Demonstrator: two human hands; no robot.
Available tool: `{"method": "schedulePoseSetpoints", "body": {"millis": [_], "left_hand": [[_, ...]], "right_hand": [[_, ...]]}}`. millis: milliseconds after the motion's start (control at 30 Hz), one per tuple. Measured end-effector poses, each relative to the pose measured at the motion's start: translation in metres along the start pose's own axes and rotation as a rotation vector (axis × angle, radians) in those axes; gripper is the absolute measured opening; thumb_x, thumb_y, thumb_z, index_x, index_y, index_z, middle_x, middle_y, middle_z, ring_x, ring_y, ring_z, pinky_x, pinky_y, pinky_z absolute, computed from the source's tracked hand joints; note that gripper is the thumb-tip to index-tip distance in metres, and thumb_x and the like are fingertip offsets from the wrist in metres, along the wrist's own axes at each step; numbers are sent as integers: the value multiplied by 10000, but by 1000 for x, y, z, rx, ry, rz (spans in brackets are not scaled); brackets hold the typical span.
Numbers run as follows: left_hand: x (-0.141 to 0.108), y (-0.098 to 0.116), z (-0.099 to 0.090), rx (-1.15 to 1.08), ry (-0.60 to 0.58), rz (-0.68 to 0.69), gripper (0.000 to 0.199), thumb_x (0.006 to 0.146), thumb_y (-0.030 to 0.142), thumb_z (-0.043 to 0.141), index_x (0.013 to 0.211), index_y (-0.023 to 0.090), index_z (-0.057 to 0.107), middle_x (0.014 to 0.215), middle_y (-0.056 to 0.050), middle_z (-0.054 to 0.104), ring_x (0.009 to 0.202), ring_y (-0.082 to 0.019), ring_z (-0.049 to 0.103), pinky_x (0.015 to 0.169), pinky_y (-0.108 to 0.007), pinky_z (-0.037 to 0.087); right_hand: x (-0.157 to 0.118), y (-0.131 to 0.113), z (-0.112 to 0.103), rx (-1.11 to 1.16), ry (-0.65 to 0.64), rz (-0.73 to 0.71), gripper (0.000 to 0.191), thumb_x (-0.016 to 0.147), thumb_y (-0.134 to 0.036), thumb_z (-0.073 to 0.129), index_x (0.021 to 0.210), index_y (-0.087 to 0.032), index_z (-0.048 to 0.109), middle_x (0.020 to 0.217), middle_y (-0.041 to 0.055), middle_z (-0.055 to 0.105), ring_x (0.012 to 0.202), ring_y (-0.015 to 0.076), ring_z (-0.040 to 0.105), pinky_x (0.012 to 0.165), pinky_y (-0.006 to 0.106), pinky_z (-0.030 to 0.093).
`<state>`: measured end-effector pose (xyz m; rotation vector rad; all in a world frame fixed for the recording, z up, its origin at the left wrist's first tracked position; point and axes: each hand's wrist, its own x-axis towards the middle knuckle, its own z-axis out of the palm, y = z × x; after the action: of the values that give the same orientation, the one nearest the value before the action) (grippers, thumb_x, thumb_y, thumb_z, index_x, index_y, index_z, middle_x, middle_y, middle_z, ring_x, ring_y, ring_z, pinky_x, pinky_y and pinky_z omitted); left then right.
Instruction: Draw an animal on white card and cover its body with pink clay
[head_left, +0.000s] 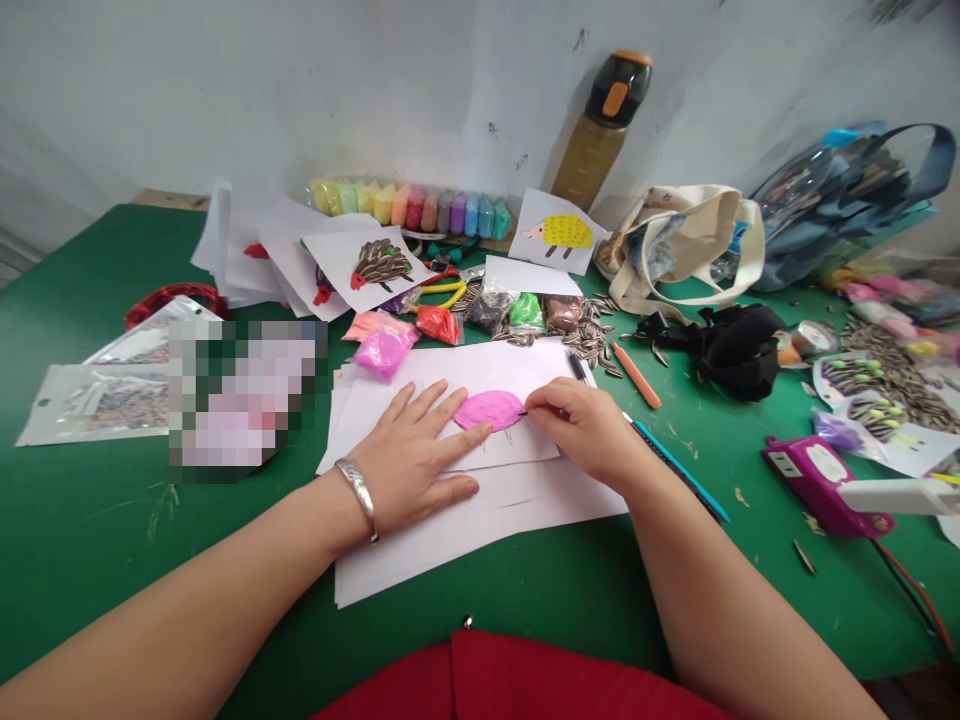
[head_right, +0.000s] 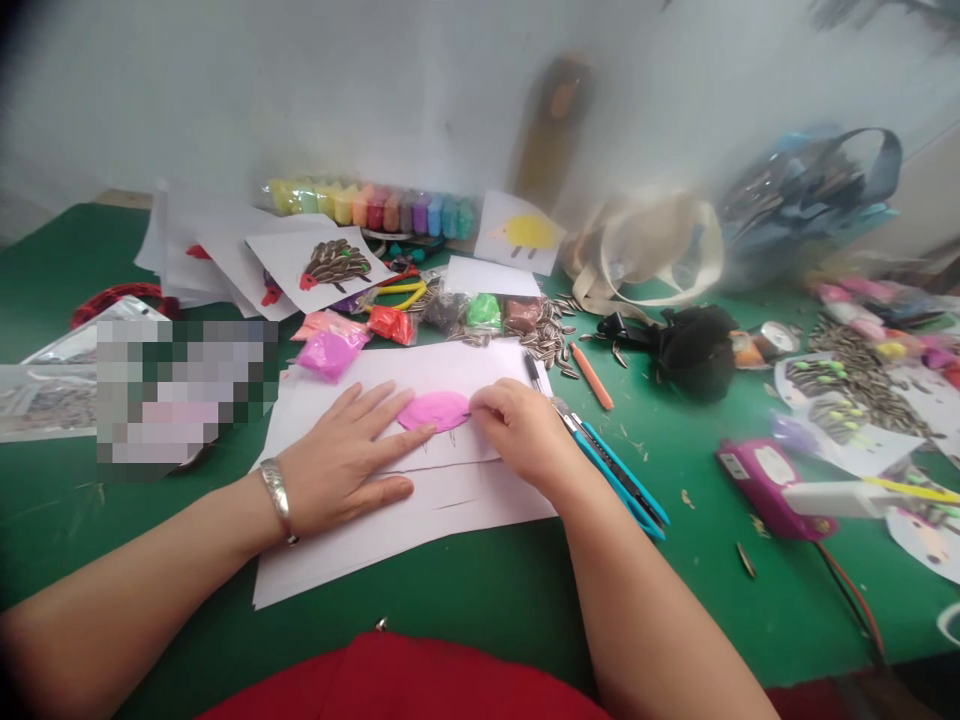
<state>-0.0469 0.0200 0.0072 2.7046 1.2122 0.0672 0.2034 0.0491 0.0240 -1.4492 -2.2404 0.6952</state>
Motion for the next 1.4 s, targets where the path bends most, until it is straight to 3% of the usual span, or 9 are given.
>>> {"method": "schedulePoseSetpoints", "body": {"millis": [233, 500, 733, 867, 1100, 1167, 1333, 1400], "left_hand": [[-1, 0, 0, 5, -4, -1, 592, 895, 574, 484, 1431, 333, 409, 1551, -100, 284, 1409, -394, 208, 1114, -580, 126], [0, 1, 0, -6, 0, -8, 598, 893, 572, 488, 1435, 334, 403, 1551, -87, 290, 1413, -386, 201, 1119, -576, 111], [0, 0, -1, 14, -20, -12, 619, 896, 582, 471, 1445, 308, 390, 1547, -119, 288, 1411, -392, 205, 1114, -574, 133], [0, 1, -2, 23, -28, -15, 627, 894, 599, 461, 1447, 315, 384, 1545, -115, 292, 1412, -392, 201, 1114, -575, 131], [0, 0, 0, 12, -16, -5, 622, 905, 598, 443, 1455, 319, 364, 1547, -123, 284, 1416, -388, 193, 1113, -581, 116], [0, 1, 0, 14, -16, -9, 621, 905, 594, 449, 1456, 322, 362, 1545, -121, 288, 1418, -385, 191, 1115, -579, 117], [-1, 2, -1, 24, -18, -11, 620, 902, 590, 458, 1452, 319, 370, 1540, -130, 295, 1415, -388, 197, 1110, -581, 128], [-1, 2, -2, 23, -16, -11, 622, 900, 587, 464, 1453, 320, 367, 1539, -128, 299, 1414, -388, 200, 1110, -581, 129]], "right_hand": [[-1, 1, -1, -38, 41, 32, 153, 868, -176, 532, 847, -229, 674, 834, 9, 623, 773, 154, 570, 688, 275, 413], [0, -1, 4, -91, -9, 3, 188, 880, -170, 501, 840, -220, 677, 849, 27, 622, 796, 162, 579, 709, 280, 412], [-3, 2, 1, 4, 196, 49, 154, 885, -173, 492, 884, -237, 633, 871, 5, 666, 807, 167, 600, 700, 276, 425], [-8, -9, -2, -67, 132, -14, 184, 947, -214, 422, 982, -236, 602, 945, 32, 674, 849, 186, 604, 735, 302, 424], [-5, -13, -5, -259, -76, -162, 232, 941, -133, 375, 877, -213, 583, 862, 40, 651, 820, 192, 559, 917, 407, 376], [-5, -11, -6, -238, -70, -162, 235, 944, -146, 382, 878, -216, 596, 874, 39, 655, 834, 191, 565, 928, 413, 377], [-9, -10, -7, -140, 99, -140, 216, 957, -206, 415, 990, -220, 628, 1059, 79, 647, 1016, 224, 574, 875, 379, 442], [-9, -12, -6, -167, 61, -159, 220, 954, -197, 417, 994, -209, 633, 1107, 97, 636, 1064, 238, 567, 887, 391, 453]]}}
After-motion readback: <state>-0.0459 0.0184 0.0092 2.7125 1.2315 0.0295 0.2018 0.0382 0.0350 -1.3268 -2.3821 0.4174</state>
